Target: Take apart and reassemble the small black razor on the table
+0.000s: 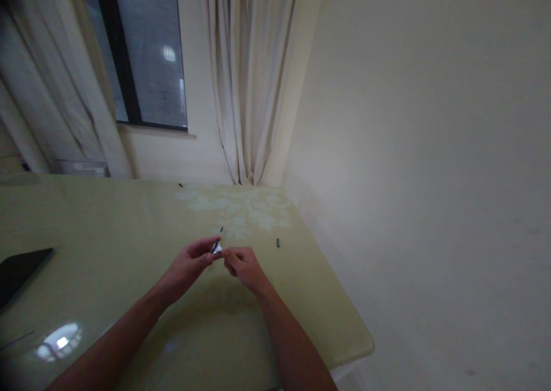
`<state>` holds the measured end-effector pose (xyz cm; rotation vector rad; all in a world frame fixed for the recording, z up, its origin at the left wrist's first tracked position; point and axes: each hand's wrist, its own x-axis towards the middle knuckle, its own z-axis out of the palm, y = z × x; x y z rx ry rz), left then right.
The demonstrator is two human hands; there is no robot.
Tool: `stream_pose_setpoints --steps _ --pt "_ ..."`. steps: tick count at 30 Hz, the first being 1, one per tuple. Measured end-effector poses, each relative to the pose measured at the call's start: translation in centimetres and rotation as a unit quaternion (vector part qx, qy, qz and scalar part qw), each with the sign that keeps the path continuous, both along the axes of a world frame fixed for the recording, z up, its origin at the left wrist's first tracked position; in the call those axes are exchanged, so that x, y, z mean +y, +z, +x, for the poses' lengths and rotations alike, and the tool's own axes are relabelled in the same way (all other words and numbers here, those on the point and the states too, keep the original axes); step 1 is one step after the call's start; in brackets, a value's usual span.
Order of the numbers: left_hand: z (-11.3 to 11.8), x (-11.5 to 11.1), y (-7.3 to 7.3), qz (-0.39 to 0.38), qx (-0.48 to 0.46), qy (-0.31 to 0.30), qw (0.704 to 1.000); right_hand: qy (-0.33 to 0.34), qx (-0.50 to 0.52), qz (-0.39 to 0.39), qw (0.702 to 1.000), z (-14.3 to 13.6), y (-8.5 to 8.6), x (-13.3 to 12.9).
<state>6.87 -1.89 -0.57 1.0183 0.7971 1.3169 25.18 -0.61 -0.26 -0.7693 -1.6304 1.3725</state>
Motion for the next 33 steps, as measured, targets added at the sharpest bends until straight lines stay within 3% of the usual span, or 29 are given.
stream_pose_setpoints --steps 9,33 --pt "-0.15 -0.21 0.26 0.003 -0.013 -0.034 0.999 0.01 0.021 0.023 0.999 0.01 0.2 -0.01" --pt "-0.38 -0.36 0.87 0.015 0.037 0.017 0.999 -0.024 -0.01 0.05 0.998 0.35 0.61 -0.11"
